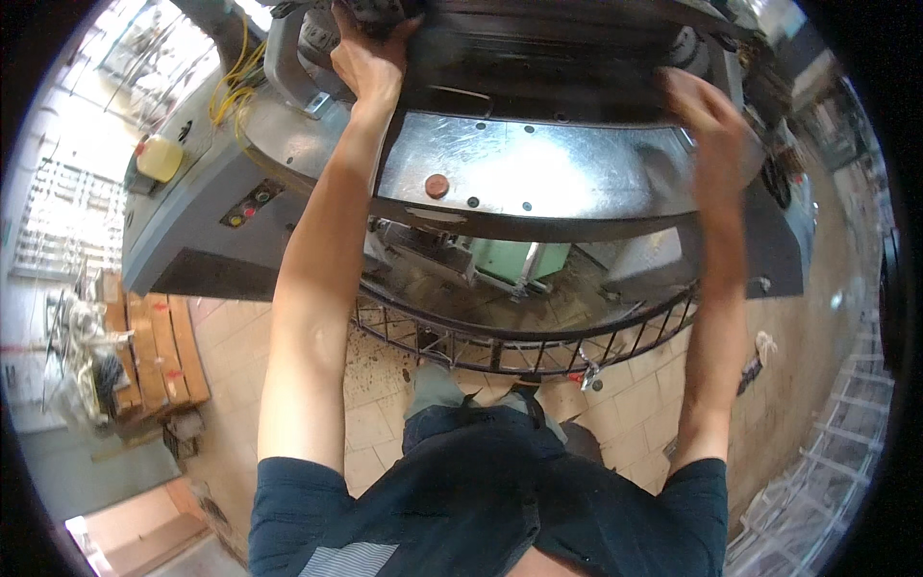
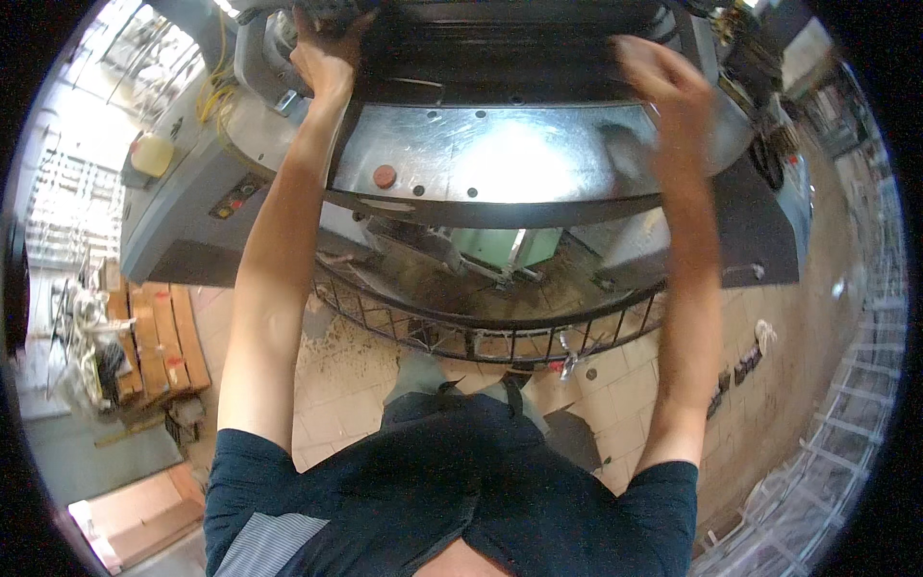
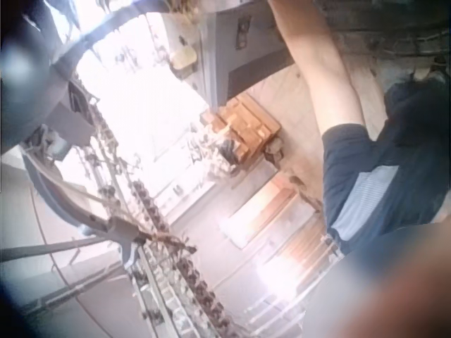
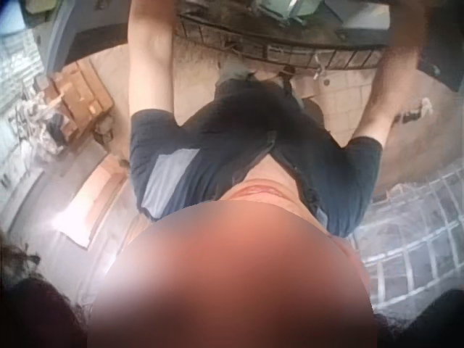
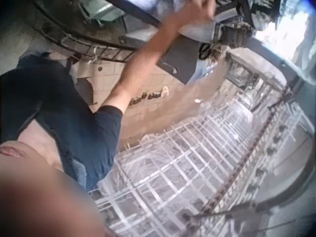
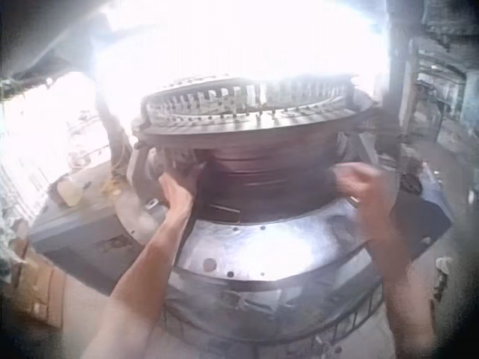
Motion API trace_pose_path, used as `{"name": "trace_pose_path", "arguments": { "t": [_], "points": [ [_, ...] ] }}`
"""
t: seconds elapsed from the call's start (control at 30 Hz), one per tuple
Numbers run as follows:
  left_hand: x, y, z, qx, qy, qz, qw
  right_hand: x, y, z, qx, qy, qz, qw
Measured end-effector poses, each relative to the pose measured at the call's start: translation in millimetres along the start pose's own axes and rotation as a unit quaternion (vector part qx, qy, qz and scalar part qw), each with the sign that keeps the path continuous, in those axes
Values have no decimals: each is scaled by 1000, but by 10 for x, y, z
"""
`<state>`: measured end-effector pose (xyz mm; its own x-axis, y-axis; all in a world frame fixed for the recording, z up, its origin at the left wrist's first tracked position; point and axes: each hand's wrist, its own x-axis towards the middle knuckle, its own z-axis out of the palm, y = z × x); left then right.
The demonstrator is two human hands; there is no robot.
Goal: The person installs small metal components into a large industrial machine using a wrench. They pick up parts from the floor, tighten them into place, and repeat the process for several units.
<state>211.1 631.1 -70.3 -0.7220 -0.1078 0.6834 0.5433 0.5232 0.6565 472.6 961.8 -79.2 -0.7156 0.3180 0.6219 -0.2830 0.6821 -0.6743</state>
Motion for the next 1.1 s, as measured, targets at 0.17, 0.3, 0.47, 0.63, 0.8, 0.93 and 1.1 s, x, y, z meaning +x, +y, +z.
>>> {"name": "trace_pose_path", "arguments": {
  "t": [0.17, 0.3, 0.47, 0.63, 0.8, 0.93, 1.1],
  "points": [
    [2, -152, -436, -16, -183, 20, 983, 701, -427, 2001, 378, -55, 325, 865],
    [-197, -545, -1206, -168, -219, 68, 959, 942, -69, 2485, 395, 19, 330, 857],
    [-168, -1388, -2562, -67, -182, 119, 974, 931, 129, 2407, 402, -13, 295, 867],
    [621, -2383, -3366, 123, 12, 122, 985, 932, 130, 2390, 417, -16, 270, 868],
    [1247, -3285, -4125, 270, 82, 52, 958, 892, -29, 2363, 403, -28, 268, 874],
    [1568, -3900, -4458, 412, 15, 28, 911, 923, -337, 2530, 425, -34, 302, 853],
    [1831, -4237, -4444, 482, -72, 103, 867, 1099, -500, 2857, 505, 3, 257, 824]
  ]
}}
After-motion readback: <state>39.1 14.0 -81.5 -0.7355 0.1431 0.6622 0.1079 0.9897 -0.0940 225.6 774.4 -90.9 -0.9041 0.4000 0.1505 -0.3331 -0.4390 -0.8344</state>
